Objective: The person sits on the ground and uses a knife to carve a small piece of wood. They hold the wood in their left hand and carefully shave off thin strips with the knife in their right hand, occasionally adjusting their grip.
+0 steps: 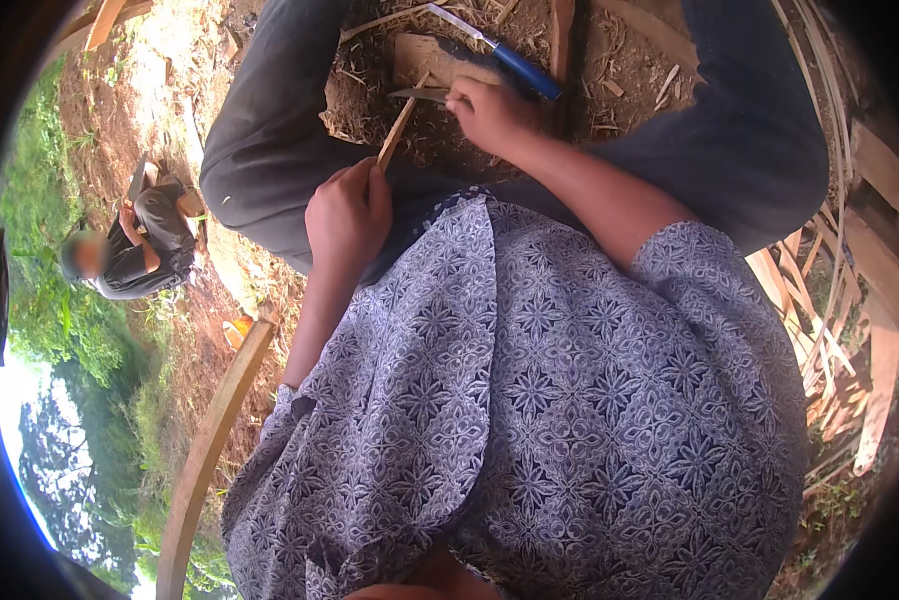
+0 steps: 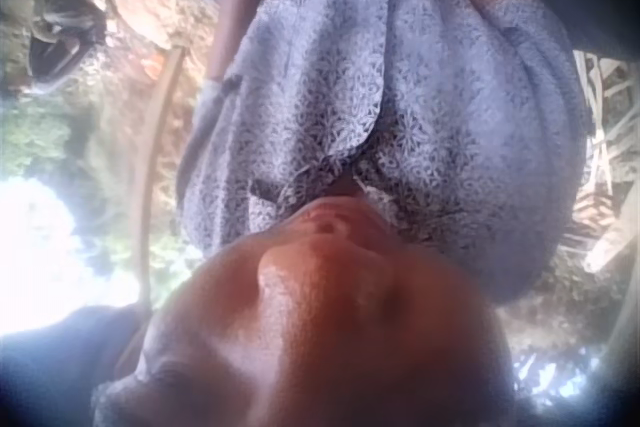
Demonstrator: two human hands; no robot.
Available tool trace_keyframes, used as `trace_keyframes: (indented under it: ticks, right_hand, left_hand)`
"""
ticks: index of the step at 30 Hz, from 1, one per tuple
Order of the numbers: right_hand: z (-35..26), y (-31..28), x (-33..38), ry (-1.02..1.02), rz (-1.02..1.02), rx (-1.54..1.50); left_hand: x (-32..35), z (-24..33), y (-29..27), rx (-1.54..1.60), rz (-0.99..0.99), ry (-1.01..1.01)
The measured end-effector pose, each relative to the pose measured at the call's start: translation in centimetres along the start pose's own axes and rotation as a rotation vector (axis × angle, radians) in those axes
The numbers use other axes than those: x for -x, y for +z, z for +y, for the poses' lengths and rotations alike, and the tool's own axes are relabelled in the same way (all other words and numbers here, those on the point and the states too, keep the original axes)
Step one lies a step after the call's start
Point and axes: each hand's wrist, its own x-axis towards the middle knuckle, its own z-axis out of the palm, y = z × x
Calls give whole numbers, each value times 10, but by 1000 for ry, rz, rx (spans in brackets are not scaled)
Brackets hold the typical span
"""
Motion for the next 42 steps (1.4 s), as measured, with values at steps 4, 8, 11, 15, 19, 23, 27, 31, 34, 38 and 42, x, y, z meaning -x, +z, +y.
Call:
trace_keyframes:
  ticks: [4,8,11,15,19,23,27,31,34,38,42]
  right_hand:
    - [-49,2,16,-131,-129,-114]
    - [-37,4,3,-2,-89,-72]
    - [-56,7,11,-225,-56,-121]
    - [8,-1,-12,-53,-15,-26]
    - [-68,2,21,-214,-150,-151]
    - [-70,13,26,-166,-116,-155]
    - [-60,11,30,-221,-84,-232]
    - [-39,-12,12,81,-175,-108]
    - [-19,-14,-4,-11,-108,-126]
    - [-29,-22,-1,-75,-84,-358]
    - [-37,-26,6,107,-162,-144]
  left_hand:
    - [-1,-2,3,4,15,-14]
    - [0,-6,4,21,48,11]
    - [0,-4,6,-19,62,43]
    - [-1,2,1,-75,24,83]
    - [3,-3,5,-81,32,90]
    - [4,-7,6,-69,32,72]
    - [1,-5,3,-50,40,58]
    - [-3,0,-1,-53,5,7]
    - [-5,3,-6,-44,86,54]
    - [-19,4,-19,-58,180,111]
    - [-50,-5,-36,-114,197,257]
